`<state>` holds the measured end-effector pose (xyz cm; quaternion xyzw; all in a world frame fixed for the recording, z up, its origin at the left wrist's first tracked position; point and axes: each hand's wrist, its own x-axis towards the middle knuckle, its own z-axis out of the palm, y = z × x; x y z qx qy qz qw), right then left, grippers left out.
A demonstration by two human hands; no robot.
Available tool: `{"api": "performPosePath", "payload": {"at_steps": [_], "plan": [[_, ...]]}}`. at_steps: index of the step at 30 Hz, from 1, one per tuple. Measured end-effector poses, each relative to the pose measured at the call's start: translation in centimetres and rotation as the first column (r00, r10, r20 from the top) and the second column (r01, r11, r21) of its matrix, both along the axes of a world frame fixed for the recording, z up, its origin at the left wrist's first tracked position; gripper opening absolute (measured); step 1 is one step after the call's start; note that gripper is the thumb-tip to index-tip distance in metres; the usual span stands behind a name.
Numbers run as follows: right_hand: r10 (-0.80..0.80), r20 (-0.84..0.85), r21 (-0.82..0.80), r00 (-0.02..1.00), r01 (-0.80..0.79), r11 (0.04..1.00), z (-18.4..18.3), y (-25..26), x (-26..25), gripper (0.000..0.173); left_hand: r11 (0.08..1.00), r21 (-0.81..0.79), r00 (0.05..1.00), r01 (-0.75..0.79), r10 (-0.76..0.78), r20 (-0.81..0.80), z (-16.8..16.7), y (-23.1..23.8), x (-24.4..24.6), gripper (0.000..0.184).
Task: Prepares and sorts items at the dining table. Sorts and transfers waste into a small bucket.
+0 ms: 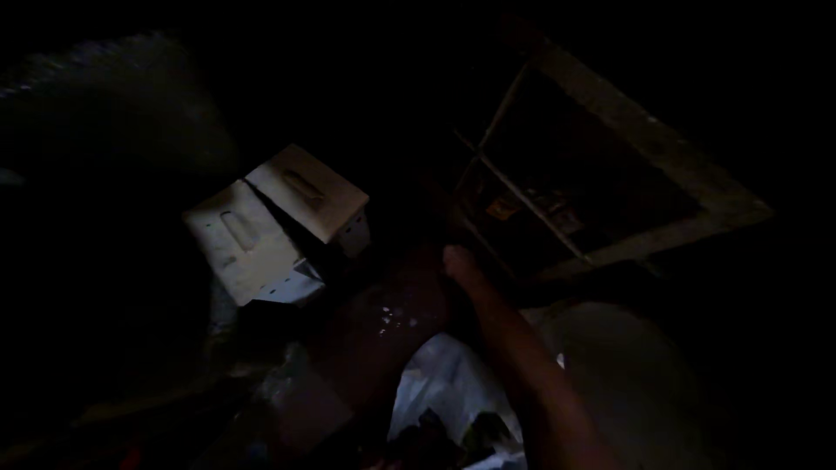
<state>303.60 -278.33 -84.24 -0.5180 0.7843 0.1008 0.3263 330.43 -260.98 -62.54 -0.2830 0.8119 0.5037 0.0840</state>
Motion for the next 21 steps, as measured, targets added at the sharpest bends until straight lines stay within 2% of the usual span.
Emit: {"api": "performPosePath", "payload": {"at_steps": [2, 4, 6, 8, 10, 12, 14, 15, 16, 18, 20, 21], "plan": [[0.014, 0.078, -0.111, 0.997, -0.006, 0.994, 5.4, 0.3, -1.1, 0.036, 0.996, 0.075, 0.999, -0.043, 0.044, -0.011, 0.8, -1.1, -2.1, 0.037], [0.045, 0.225, -0.339, 0.973, 0.035, 0.94, 11.6, 3.3, -3.1, 0.025, 0.991, 0.09, 0.995, -0.099, 0.101, -0.017, 0.6, -1.8, -4.5, 0.037], [0.037, 0.313, -0.535, 0.949, 0.143, 0.833, 16.9, 9.0, -5.8, 0.018, 0.991, 0.064, 0.992, -0.12, 0.123, -0.041, -0.7, -2.5, -7.3, 0.038], [-0.097, 0.366, -0.572, 0.926, 0.306, 0.761, 19.9, 15.8, -8.7, 0.018, 0.978, 0.11, 0.984, -0.175, 0.178, -0.016, -1.4, -3.4, -10.4, 0.041], [-0.286, 0.387, -0.466, 0.877, 0.453, 0.76, 19.4, 22.4, -10.7, 0.025, 0.958, 0.135, 0.967, -0.253, 0.256, 0.0, -2.4, -3.8, -13.0, 0.043], [-0.369, 0.386, -0.286, 0.845, 0.49, 0.823, 16.4, 28.5, -11.0, 0.037, 0.949, 0.092, 0.953, -0.301, 0.299, 0.039, -3.4, -3.5, -15.1, 0.051], [-0.337, 0.42, -0.094, 0.842, 0.41, 0.907, 13.7, 32.7, -9.4, 0.051, 0.957, 0.007, 0.953, -0.289, 0.287, 0.102, -5.0, -2.6, -17.3, 0.065], [-0.28, 0.426, -0.056, 0.86, 0.334, 0.941, 12.7, 33.8, -8.4, 0.054, 0.961, -0.024, 0.951, -0.275, 0.275, 0.141, -5.9, -2.0, -18.3, 0.072], [-0.225, 0.411, -0.053, 0.884, 0.269, 0.962, 12.5, 34.2, -7.4, 0.051, 0.965, -0.041, 0.949, -0.26, 0.263, 0.175, -6.8, -1.4, -19.1, 0.078], [-0.151, 0.378, -0.153, 0.913, 0.222, 0.963, 12.7, 34.8, -6.5, 0.039, 0.976, -0.076, 0.948, -0.204, 0.216, 0.234, -8.5, -0.1, -20.6, 0.082], [-0.137, 0.389, -0.288, 0.911, 0.262, 0.921, 13.6, 35.6, -6.8, 0.034, 0.977, -0.117, 0.941, -0.177, 0.203, 0.27, -9.5, 1.1, -21.5, 0.066], [-0.147, 0.398, -0.382, 0.905, 0.31, 0.871, 14.3, 36.3, -7.5, 0.034, 0.972, -0.136, 0.932, -0.191, 0.223, 0.285, -9.6, 1.4, -21.7, 0.059]]}}
